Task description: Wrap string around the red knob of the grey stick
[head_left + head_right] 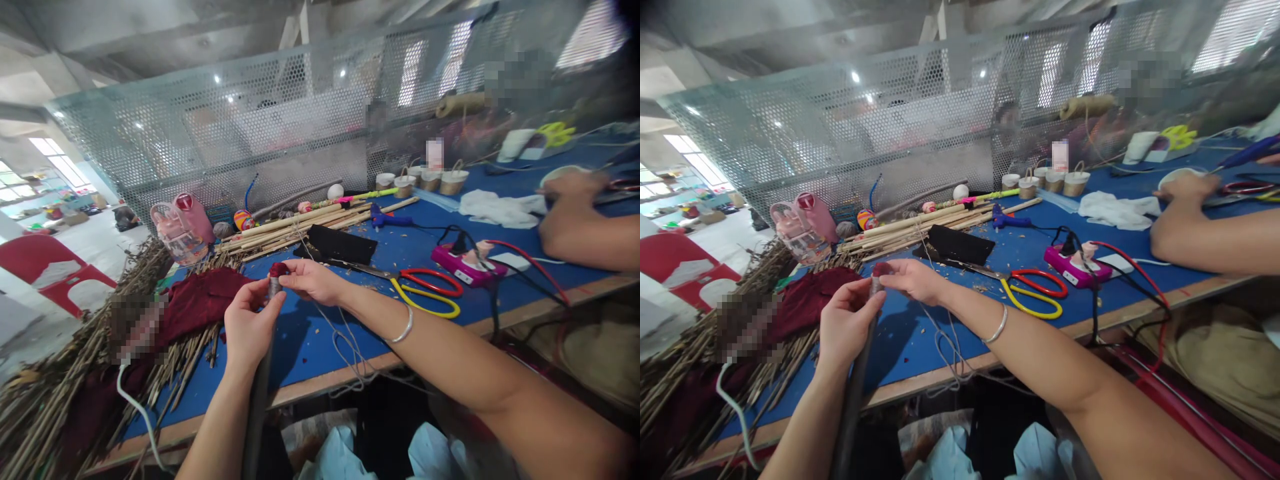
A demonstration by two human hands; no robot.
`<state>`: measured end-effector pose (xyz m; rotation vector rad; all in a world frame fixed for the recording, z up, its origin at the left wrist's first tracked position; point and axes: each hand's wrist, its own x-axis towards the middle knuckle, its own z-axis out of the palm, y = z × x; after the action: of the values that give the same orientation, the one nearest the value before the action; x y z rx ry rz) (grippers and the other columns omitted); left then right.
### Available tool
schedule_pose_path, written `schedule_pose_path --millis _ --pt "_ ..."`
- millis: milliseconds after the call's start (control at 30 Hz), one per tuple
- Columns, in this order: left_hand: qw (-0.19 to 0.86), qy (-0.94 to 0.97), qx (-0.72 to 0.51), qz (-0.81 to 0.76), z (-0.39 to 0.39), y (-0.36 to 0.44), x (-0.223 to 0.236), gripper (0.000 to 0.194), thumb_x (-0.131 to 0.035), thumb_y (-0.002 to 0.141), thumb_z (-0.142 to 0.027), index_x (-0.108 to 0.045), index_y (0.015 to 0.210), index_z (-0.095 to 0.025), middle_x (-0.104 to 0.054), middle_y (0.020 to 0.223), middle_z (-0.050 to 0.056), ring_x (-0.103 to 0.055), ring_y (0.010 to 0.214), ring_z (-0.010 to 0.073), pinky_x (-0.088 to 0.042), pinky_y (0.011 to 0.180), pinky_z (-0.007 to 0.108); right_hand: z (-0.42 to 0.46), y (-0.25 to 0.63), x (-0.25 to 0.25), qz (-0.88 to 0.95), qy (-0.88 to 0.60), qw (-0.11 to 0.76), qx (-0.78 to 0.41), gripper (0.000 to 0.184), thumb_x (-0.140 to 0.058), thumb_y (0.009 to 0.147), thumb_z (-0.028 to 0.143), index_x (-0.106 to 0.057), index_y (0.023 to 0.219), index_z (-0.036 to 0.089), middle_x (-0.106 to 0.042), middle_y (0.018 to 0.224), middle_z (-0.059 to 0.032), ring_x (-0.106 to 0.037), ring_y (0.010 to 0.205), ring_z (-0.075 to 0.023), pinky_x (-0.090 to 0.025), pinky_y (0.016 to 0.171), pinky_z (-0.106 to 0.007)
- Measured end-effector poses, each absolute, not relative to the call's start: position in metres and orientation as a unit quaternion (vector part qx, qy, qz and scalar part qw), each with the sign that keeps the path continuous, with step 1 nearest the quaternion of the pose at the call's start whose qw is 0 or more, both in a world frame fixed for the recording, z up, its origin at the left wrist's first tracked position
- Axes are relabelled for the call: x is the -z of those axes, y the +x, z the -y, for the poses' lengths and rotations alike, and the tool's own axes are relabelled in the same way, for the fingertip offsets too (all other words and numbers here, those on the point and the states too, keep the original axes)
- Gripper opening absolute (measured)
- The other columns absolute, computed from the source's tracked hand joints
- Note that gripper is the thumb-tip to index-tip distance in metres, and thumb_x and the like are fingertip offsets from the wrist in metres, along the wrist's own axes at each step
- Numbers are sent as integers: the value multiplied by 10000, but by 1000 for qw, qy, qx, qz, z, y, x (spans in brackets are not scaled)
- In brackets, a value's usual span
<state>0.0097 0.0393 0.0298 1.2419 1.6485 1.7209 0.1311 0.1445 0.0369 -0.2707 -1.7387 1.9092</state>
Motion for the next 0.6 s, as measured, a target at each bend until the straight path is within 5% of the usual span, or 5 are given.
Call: schedule_pose_path --millis 267,500,600 --pt "260 429 -648 -573 -42 8 -29 459 -751 670 -354 -603 1040 -127 -640 712 0 -591 564 107 -481 553 232 -147 131 -30 557 -125 206 -795 402 -621 786 276 -532 1168 186 -211 444 136 -91 377 -42 -92 348 -156" --pt "405 387 -637 -529 -43 5 -27 594 -789 587 -434 -576 1042 -117 -674 722 24 -596 512 115 -480 520 240 -156 131 -20 561 -108 201 -796 356 -676 752 301 -548 1065 192 -243 445 131 -110 366 -38 -90 331 -156" --pt "416 405 -584 -567 -39 9 -27 533 -702 690 -469 -543 1084 -146 -686 764 52 -610 522 131 -480 523 251 -156 129 -17 572 -121 208 -784 366 -706 725 323 -537 1021 189 -266 439 130 -129 361 -38 -95 325 -164"
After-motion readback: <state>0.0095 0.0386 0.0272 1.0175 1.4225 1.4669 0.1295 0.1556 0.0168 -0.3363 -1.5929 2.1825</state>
